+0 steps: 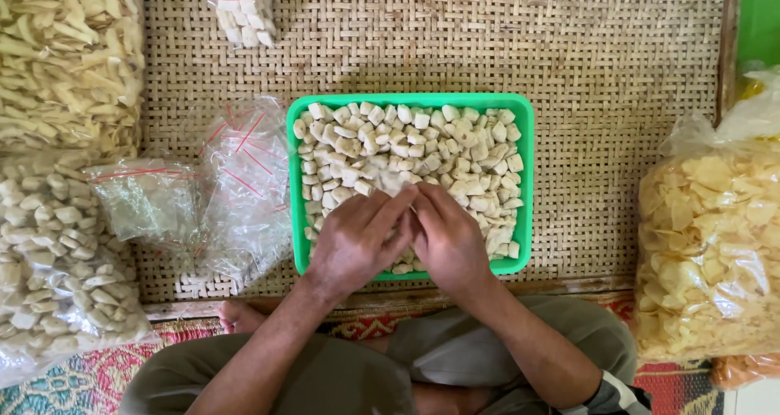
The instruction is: Packaging small food items into plastic bags and sealing them
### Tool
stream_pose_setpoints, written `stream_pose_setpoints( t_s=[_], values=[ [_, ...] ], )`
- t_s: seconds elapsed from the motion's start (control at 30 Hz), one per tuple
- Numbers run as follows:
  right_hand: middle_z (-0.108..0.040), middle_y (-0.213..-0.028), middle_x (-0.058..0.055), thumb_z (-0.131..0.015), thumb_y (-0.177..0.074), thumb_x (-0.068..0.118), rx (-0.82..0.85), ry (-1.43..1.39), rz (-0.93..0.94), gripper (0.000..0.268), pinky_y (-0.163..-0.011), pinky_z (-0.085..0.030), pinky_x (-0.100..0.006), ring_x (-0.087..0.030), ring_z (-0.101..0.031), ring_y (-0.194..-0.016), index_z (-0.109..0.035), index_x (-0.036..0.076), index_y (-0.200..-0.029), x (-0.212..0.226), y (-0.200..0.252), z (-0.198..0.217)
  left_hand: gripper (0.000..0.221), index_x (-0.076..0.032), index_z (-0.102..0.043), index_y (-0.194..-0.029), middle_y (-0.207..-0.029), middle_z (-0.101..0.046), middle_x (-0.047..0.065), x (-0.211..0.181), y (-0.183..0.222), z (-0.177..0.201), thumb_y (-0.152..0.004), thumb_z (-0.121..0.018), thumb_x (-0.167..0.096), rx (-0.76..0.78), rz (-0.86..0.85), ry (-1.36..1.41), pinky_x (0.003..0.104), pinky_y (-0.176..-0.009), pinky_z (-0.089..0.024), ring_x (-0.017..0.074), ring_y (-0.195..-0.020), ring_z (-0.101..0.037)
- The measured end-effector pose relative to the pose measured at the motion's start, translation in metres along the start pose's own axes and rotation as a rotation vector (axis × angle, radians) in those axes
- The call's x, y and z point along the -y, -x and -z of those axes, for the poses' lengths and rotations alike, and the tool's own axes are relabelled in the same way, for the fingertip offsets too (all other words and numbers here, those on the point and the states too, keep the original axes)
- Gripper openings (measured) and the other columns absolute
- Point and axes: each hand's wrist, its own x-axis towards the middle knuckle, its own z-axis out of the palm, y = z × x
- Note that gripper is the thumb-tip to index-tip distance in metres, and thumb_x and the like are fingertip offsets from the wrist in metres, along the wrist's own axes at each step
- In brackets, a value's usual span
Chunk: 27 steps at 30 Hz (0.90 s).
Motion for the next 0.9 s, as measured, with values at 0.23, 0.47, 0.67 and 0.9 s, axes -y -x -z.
stream_pose_setpoints(
  t_s=[0.23,0.47,0.67,0.9],
  values=[
    [-0.076,-0.102,-0.022,-0.073,-0.084,-0.008,-0.004,-0.941,-0.301,0.047,-0.07,-0.065,-0.034,-0.024,-0.074,-0.076,-0.069,0.008,-0.128,-0.036,0.007,0.011,0.06,-0.001,-0.047,-0.144,-0.127,-0.057,0.022,0.005,-0.011,0.011,-0.105,-0.054,-0.045,-0.385,0.17,0.135,0.046,-0.101,-0.053,0.0333,-0.117,-0.055],
    [-0.076,-0.099,-0.028,-0.074,-0.084,-0.009,0.015,-1.262,-0.539,0.038,-0.061,-0.068,-0.03,-0.024,-0.077,-0.073,-0.068,-0.005,-0.121,-0.034,-0.003,0.021,0.03,0.007,-0.06,-0.128,-0.102,-0.075,0.024,0.025,0.007,0.003,-0.099,-0.06,-0.002,-0.058,0.538,1.059,0.046,-0.094,-0.057,0.029,-0.095,-0.074],
    [-0.075,-0.096,-0.028,-0.075,-0.082,-0.011,-0.057,-1.122,-0.53,0.044,-0.06,-0.068,-0.03,-0.027,-0.078,-0.073,-0.067,-0.003,-0.125,-0.037,-0.005,0.021,0.021,0.005,-0.07,-0.117,-0.092,-0.078,0.024,0.018,-0.007,0.012,-0.099,-0.061,-0.003,0.0,0.652,0.984,0.041,-0.086,-0.062,0.0251,-0.08,-0.079],
    [-0.076,-0.094,-0.024,-0.076,-0.08,-0.013,0.027,-0.96,-0.531,0.045,-0.059,-0.066,-0.029,-0.024,-0.075,-0.071,-0.069,-0.003,-0.123,-0.051,0.004,0.006,0.078,0.014,-0.013,-0.155,-0.149,-0.036,0.045,0.004,-0.019,0.031,-0.099,-0.061,-0.009,0.105,0.576,0.539,0.062,-0.105,-0.048,0.0573,-0.132,-0.046]
  ],
)
